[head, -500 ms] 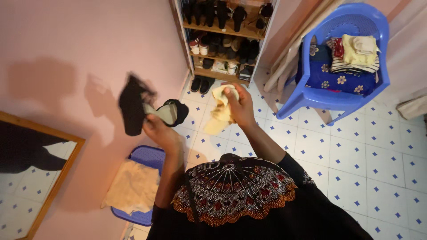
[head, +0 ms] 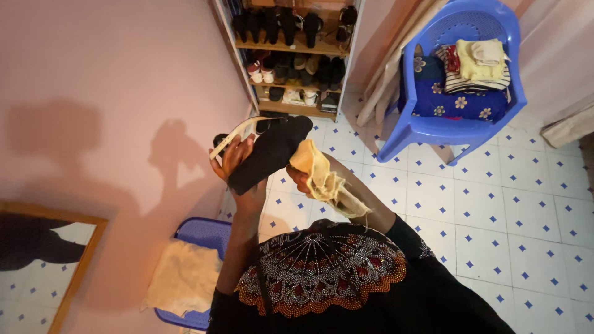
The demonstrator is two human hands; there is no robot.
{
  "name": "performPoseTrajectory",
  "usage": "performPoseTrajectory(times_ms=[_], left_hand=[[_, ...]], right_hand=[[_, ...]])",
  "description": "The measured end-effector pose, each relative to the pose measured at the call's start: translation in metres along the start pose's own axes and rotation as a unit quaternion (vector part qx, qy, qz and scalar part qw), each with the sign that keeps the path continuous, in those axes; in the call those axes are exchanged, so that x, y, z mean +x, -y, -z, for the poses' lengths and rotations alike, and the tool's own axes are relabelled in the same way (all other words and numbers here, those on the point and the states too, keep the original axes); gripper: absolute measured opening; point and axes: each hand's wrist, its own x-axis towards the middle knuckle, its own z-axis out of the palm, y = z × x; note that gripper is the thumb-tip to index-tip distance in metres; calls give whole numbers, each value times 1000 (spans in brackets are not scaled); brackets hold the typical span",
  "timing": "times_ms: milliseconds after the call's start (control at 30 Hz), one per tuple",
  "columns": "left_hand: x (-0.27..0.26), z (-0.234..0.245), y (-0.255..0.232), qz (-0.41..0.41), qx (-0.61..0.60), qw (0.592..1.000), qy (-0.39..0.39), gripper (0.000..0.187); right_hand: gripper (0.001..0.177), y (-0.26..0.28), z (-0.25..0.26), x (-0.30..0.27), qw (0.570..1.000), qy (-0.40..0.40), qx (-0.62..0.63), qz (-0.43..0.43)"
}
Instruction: The person cleans two black high-heeled shoes using a cloth. The person wipes the exterior, straps, and soles of one shoe, then picks up and wipes the other shoe before placing them back on a shelf.
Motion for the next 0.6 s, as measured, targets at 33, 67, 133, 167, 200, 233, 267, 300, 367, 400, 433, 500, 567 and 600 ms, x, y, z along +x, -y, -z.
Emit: performPoseTrajectory(times_ms=[33, 67, 133, 167, 200, 233, 267, 300, 367, 400, 433, 500, 567, 600], left_hand=[[0, -6, 1, -5, 28, 1000, 2, 56], [1, -11, 4, -6, 27, 1000, 3, 56], [3, -23, 9, -35, 56, 998, 2, 47], [4, -31, 10, -34, 55, 998, 3, 47], [5, -39, 11, -40, 85, 995, 18, 48], [5, -47, 12, -46, 115, 992, 33, 48], [6, -56, 12, -46, 115, 992, 32, 48], [6, -65, 11, -24, 91, 994, 47, 55], [4, -85, 9, -2, 69, 996, 60, 63], [1, -96, 7, 25, 17, 998, 52, 64], [-4, -107, 7, 52, -35, 997, 44, 68], [-11, -134, 9, 130, -69, 989, 33, 64], [-17, -157, 12, 207, -103, 973, 23, 61], [-18, -169, 13, 387, -285, 873, 83, 59]], right_hand=[[39, -1, 5, 0, 1000, -5, 9, -2], [36, -1, 10, 0, 1000, -10, 16, -2], [31, 0, 19, 2, 999, -26, 22, 3], [28, 2, 24, 2, 999, -35, 21, 7], [26, 5, 29, 1, 999, -48, 18, 12], [24, 10, 33, -1, 998, -62, 15, 16], [22, 14, 34, -4, 996, -82, 5, 22], [20, 21, 35, -6, 995, -100, -9, 29], [19, 37, 31, -14, 981, -161, -95, 50], [15, 47, 28, -19, 963, -207, -165, 57], [15, 57, 26, -24, 963, -205, -166, 56], [24, 75, 23, -31, 935, -250, -247, 55], [27, 94, 26, -39, 923, -227, -299, 80], [31, 102, 28, -43, 909, -206, -348, 104]])
